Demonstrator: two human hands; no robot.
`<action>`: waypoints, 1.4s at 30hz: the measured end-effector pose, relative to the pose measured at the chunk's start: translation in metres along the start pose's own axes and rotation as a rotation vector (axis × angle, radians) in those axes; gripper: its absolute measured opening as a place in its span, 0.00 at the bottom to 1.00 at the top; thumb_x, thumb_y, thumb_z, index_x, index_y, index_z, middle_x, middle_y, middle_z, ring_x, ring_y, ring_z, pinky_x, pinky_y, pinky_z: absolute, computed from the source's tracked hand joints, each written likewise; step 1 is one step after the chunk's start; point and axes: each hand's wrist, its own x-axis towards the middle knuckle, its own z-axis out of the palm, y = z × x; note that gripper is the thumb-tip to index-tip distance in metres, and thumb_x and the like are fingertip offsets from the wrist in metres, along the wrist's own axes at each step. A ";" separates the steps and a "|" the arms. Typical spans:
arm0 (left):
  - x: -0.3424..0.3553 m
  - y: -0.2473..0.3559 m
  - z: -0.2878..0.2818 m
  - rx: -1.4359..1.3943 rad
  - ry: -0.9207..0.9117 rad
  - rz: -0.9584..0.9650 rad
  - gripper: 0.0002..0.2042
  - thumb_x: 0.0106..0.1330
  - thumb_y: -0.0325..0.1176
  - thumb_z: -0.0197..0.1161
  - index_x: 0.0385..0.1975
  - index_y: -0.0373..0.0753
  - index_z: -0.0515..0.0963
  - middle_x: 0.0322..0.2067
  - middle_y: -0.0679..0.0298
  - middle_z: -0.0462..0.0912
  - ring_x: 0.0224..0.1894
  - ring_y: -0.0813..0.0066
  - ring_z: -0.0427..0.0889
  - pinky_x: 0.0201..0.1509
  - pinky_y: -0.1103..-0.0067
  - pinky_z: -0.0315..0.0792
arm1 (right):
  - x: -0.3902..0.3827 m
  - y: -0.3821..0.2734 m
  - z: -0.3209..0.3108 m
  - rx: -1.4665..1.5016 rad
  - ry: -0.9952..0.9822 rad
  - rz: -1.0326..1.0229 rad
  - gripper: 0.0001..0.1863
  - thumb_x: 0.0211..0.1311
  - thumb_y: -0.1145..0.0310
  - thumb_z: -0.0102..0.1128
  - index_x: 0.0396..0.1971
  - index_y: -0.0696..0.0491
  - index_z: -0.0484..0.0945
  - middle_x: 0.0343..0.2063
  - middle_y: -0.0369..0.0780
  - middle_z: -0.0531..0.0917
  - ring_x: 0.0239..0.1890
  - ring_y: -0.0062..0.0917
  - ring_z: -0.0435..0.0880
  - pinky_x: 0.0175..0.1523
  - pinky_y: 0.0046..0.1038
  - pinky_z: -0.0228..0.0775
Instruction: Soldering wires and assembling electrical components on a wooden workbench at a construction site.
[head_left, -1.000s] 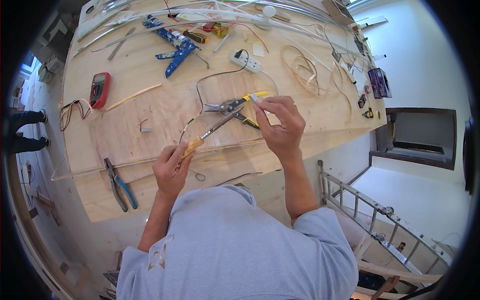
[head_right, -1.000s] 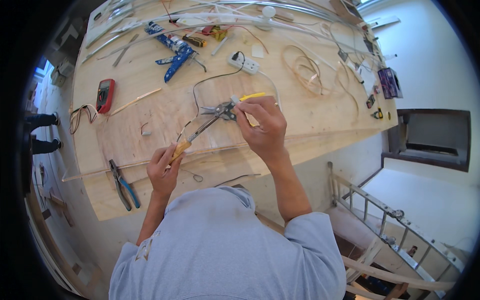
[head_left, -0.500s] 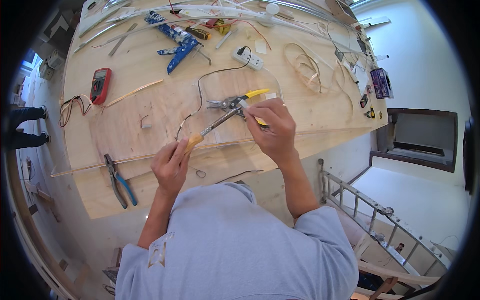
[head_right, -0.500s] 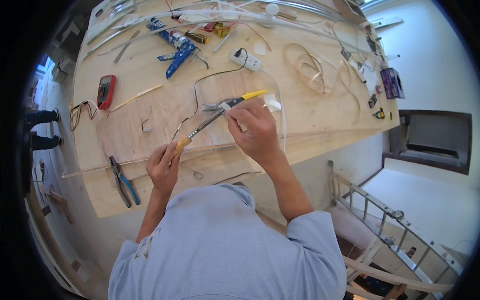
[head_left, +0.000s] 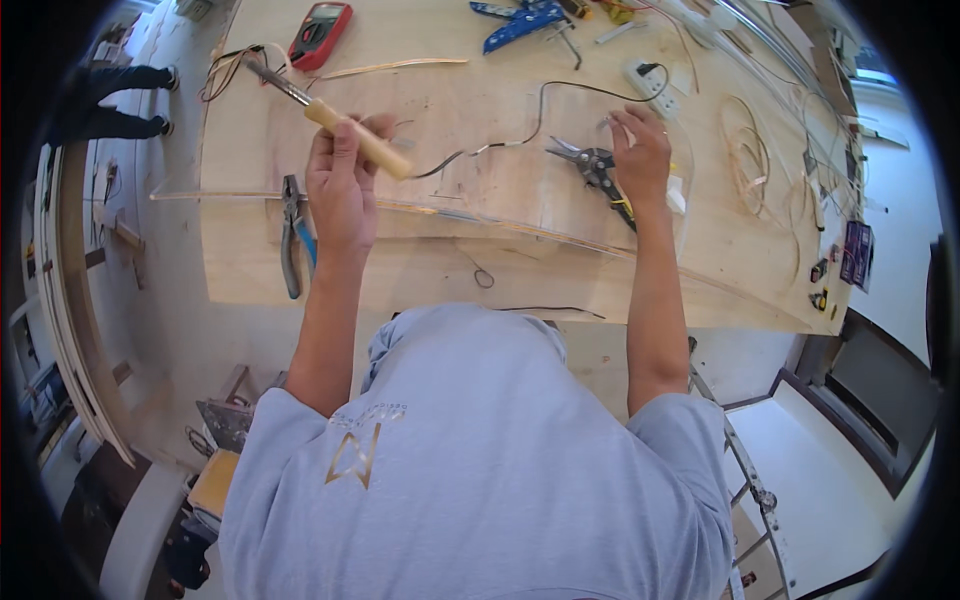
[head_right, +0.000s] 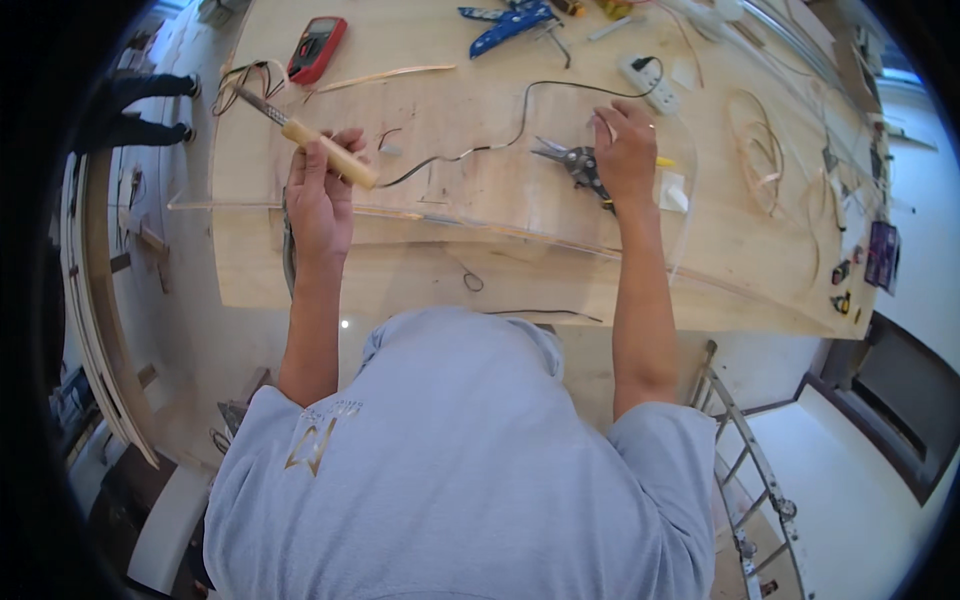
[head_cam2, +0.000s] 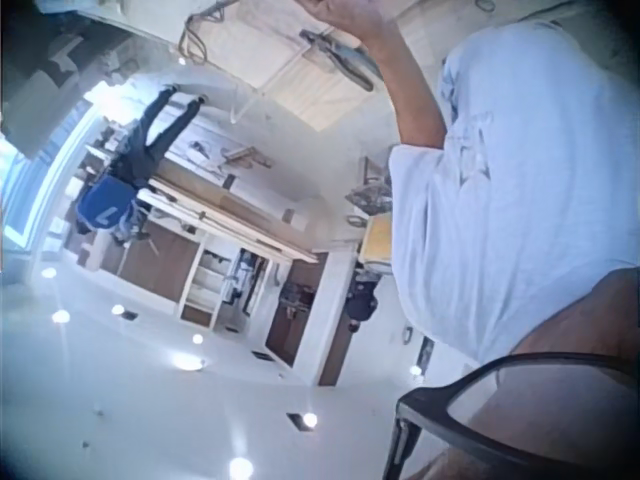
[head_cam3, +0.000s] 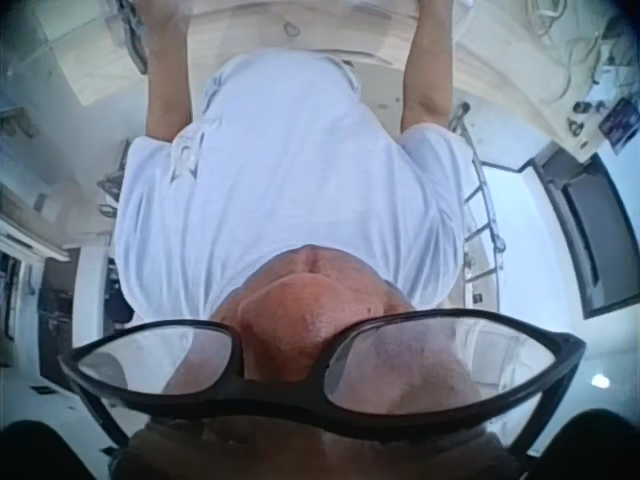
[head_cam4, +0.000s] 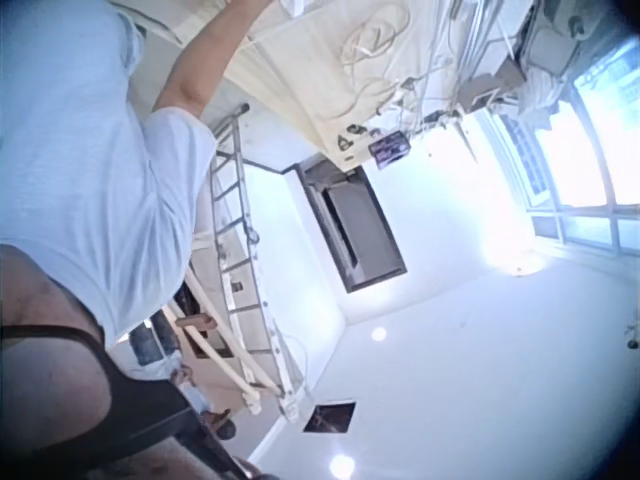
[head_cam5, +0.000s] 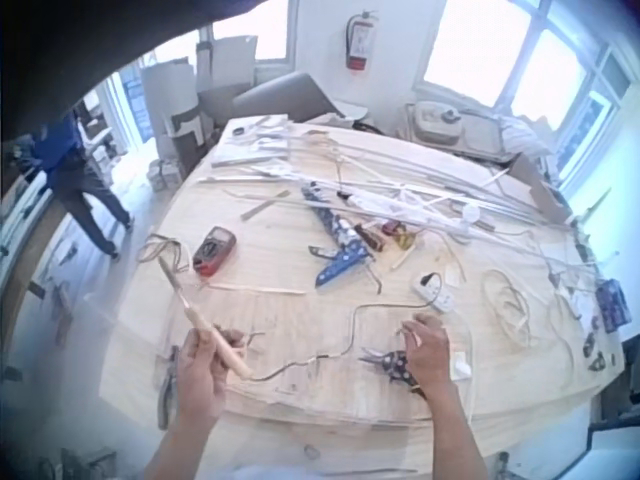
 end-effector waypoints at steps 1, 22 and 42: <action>0.000 -0.004 -0.004 0.010 0.019 0.004 0.10 0.71 0.34 0.54 0.46 0.36 0.72 0.40 0.61 0.80 0.36 0.81 0.76 0.40 0.82 0.70 | 0.003 -0.018 0.000 0.019 -0.010 -0.002 0.05 0.55 0.72 0.62 0.31 0.55 0.82 0.28 0.41 0.82 0.30 0.31 0.81 0.38 0.27 0.72; -0.070 -0.092 0.000 1.207 -0.649 0.430 0.11 0.62 0.32 0.63 0.41 0.34 0.80 0.35 0.58 0.78 0.35 0.66 0.79 0.36 0.79 0.74 | -0.057 -0.078 -0.026 2.000 0.119 1.204 0.18 0.69 0.55 0.51 0.44 0.56 0.75 0.23 0.34 0.72 0.23 0.18 0.67 0.28 0.20 0.58; -0.104 -0.134 0.012 0.439 0.462 -0.379 0.10 0.61 0.35 0.67 0.31 0.34 0.78 0.20 0.68 0.79 0.18 0.87 0.72 0.17 0.86 0.65 | -0.028 -0.072 0.072 2.327 -0.480 1.248 0.18 0.69 0.57 0.48 0.37 0.59 0.77 0.25 0.40 0.78 0.28 0.25 0.74 0.35 0.25 0.66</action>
